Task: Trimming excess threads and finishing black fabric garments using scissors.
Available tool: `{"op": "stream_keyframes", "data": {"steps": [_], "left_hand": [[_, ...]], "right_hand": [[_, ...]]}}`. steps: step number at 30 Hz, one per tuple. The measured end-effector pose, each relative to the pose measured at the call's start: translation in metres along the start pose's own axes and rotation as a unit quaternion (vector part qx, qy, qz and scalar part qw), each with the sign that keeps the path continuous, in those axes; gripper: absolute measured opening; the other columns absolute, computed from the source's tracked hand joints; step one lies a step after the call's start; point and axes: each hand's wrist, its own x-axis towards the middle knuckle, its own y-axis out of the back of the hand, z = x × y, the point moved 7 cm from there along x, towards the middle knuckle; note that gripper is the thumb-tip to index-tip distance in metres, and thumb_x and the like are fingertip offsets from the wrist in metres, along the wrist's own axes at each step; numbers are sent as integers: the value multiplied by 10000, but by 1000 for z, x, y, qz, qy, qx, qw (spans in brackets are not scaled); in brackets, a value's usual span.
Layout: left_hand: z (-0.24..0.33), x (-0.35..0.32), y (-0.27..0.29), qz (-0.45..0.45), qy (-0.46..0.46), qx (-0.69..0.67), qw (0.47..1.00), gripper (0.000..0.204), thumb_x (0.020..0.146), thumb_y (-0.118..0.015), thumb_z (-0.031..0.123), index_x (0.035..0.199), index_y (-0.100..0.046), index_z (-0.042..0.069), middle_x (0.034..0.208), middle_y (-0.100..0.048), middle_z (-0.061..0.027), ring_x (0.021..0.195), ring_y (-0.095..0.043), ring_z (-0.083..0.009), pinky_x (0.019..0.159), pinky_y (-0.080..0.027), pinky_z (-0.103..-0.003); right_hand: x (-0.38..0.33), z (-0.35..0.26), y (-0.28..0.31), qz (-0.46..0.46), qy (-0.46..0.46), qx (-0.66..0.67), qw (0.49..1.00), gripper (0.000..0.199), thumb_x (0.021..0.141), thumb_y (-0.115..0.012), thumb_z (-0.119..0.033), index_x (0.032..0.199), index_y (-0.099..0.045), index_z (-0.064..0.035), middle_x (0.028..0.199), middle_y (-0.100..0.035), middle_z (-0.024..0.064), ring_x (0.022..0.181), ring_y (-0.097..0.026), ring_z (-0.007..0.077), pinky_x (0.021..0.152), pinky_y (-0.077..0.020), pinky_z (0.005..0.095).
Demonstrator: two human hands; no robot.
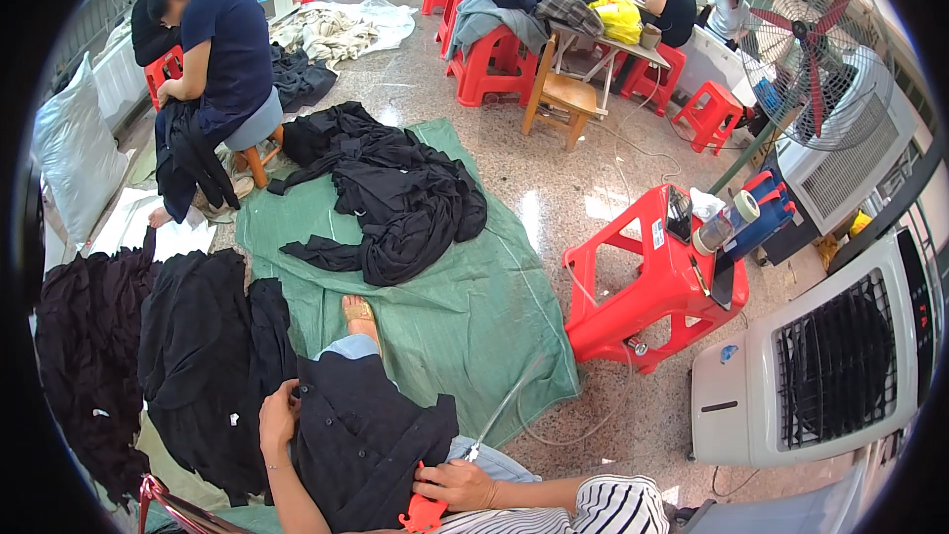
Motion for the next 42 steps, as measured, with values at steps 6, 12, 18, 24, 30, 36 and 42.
{"op": "stream_keyframes", "data": {"steps": [6, 12, 18, 24, 30, 36, 42], "left_hand": [[4, -2, 3, 4, 0, 6, 1000, 384, 845, -700, 116, 1223, -641, 86, 880, -710, -149, 850, -685, -336, 767, -517, -433], [3, -1, 2, 9, -3, -1, 1000, 378, 848, -700, 124, 1220, -642, 88, 879, -710, -149, 853, -683, -338, 763, -515, -436], [2, -1, 1, 4, -2, 11, 1000, 390, 848, -705, 137, 1230, -636, 95, 878, -710, -145, 862, -680, -342, 760, -512, -446], [2, -2, 2, 8, -8, 10, 1000, 388, 848, -708, 149, 1226, -637, 96, 881, -714, -143, 855, -682, -345, 757, -513, -445], [2, -3, 3, 12, -9, 9, 1000, 380, 849, -708, 151, 1218, -641, 90, 879, -715, -143, 853, -683, -345, 756, -513, -445], [2, -2, 2, 13, -7, 11, 1000, 368, 856, -697, 156, 1214, -643, 90, 883, -716, -144, 860, -684, -344, 762, -513, -446], [4, -5, 5, 15, -1, 7, 1000, 368, 857, -695, 156, 1215, -643, 92, 887, -717, -145, 863, -685, -342, 767, -514, -444]], "right_hand": [[2, -1, 2, 3, -2, 2, 1000, 352, 740, -698, -238, 1077, -671, -143, 1110, -640, 24, 721, -635, 143, 597, -436, 282], [5, -1, 5, 5, -1, -1, 1000, 359, 719, -725, -251, 1057, -671, -144, 1075, -633, 18, 711, -628, 140, 596, -436, 281], [5, -1, 4, 4, 0, -11, 1000, 350, 713, -733, -261, 1037, -670, -142, 1056, -630, 16, 693, -620, 140, 595, -432, 277], [5, -2, 5, 7, -2, -4, 1000, 338, 718, -726, -252, 1033, -670, -145, 1056, -632, 15, 683, -615, 142, 592, -431, 281], [5, -2, 5, 10, -1, -2, 1000, 330, 724, -718, -252, 1034, -668, -148, 1066, -635, 12, 684, -613, 140, 589, -430, 285], [4, -2, 4, 9, -6, -4, 1000, 344, 721, -715, -255, 1044, -666, -148, 1069, -634, 16, 699, -620, 142, 593, -432, 283], [4, -3, 4, 5, -6, -10, 1000, 359, 720, -710, -253, 1059, -667, -145, 1082, -634, 22, 709, -626, 146, 601, -435, 285]]}}
